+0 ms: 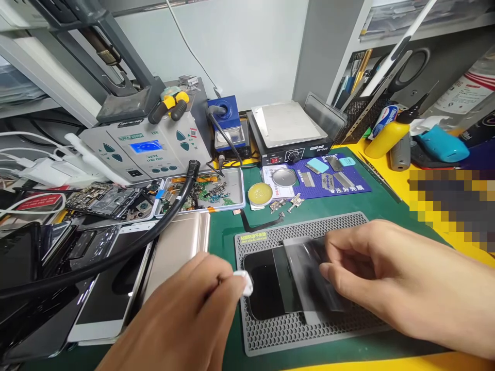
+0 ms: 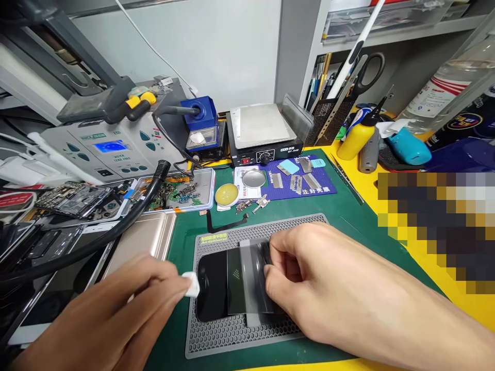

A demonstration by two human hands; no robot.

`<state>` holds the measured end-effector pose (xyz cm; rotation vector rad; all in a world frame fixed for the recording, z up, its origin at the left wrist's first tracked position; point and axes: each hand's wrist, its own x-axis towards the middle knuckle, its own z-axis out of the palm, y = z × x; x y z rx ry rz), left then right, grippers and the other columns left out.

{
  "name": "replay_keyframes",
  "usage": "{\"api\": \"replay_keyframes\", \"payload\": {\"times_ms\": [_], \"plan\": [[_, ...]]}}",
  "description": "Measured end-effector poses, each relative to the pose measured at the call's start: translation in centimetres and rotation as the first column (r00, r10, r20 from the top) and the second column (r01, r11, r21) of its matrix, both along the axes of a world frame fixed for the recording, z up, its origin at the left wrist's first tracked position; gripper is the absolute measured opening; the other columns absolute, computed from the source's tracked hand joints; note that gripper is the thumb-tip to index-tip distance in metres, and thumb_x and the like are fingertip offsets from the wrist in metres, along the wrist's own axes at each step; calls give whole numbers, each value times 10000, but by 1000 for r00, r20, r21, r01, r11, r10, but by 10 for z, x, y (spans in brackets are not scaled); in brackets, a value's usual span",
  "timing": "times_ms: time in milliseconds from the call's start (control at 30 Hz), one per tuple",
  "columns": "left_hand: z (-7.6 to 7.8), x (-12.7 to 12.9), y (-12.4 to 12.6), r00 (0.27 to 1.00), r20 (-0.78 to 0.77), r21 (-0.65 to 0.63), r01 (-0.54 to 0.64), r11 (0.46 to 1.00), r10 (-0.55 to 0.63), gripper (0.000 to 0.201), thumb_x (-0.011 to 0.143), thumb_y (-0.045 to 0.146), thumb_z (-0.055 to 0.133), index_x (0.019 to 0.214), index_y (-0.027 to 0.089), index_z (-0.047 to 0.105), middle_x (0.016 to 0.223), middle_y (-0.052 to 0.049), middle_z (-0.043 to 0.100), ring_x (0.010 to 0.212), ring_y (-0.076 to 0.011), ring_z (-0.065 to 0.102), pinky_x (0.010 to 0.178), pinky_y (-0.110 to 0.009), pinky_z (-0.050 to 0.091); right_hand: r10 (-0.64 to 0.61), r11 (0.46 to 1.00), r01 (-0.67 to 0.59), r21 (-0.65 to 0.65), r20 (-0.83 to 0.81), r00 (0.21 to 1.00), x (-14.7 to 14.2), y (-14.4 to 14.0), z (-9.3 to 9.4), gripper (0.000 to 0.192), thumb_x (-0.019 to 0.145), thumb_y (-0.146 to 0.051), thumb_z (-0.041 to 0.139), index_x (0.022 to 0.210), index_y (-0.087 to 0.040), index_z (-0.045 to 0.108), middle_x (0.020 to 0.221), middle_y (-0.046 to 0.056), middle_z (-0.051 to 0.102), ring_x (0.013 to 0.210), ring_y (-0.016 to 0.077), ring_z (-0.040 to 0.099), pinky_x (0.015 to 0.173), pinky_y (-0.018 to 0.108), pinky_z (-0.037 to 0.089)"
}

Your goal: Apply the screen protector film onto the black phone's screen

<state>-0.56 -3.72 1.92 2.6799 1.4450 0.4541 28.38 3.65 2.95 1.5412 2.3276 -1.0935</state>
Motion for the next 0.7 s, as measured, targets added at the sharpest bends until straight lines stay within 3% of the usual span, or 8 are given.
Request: {"api": "replay_keyframes", "payload": {"times_ms": [100,167,267,367,500,700], "plan": [[-7,3,14,998,-60,-47,8,999,-11,223,891,64,395,880,229,546,816,2,539,699,-154,529,584,-310,467,-8,1000,7,-12,-25,1000,-1,-1,-1,455,1059,-483,363,715,-215,497,639,-32,513,569,123,387,469,265,280],[-9,6,14,992,-117,-59,31,998,-38,257,853,44,394,874,233,568,833,1,564,716,-165,542,598,-320,486,-26,1000,25,-11,-32,999,-3,-1,1,460,1052,-492,376,707,-212,491,629,-30,499,564,122,383,470,263,275],[-10,8,4,988,-140,39,74,996,-68,300,900,65,446,1107,220,600,1029,-15,646,974,-176,604,884,-330,539,-48,999,48,-7,-35,998,-7,-2,10,401,998,-479,496,699,-211,490,623,-32,495,565,122,386,477,257,273],[-10,3,-2,989,-127,139,96,986,-78,307,946,107,491,1230,190,573,1161,-33,658,1190,-191,562,1109,-331,440,-63,998,62,-32,-22,998,-11,0,18,377,939,-474,586,685,-212,493,620,-31,500,572,126,397,486,251,284],[-13,-1,3,978,-173,132,143,981,-119,380,958,119,439,1300,213,576,1200,-23,668,1199,-175,583,1114,-310,458,-56,997,55,-47,-14,998,-13,3,21,376,951,-479,554,689,-215,496,626,-25,512,576,133,407,496,257,300],[-16,-3,-13,994,-65,182,100,978,-90,263,941,120,514,1156,224,623,1084,-9,677,1156,-185,609,1082,-298,499,-59,997,58,-44,-9,998,-10,0,18,378,954,-474,538,683,-217,478,611,-31,490,564,129,382,479,267,278]]}}
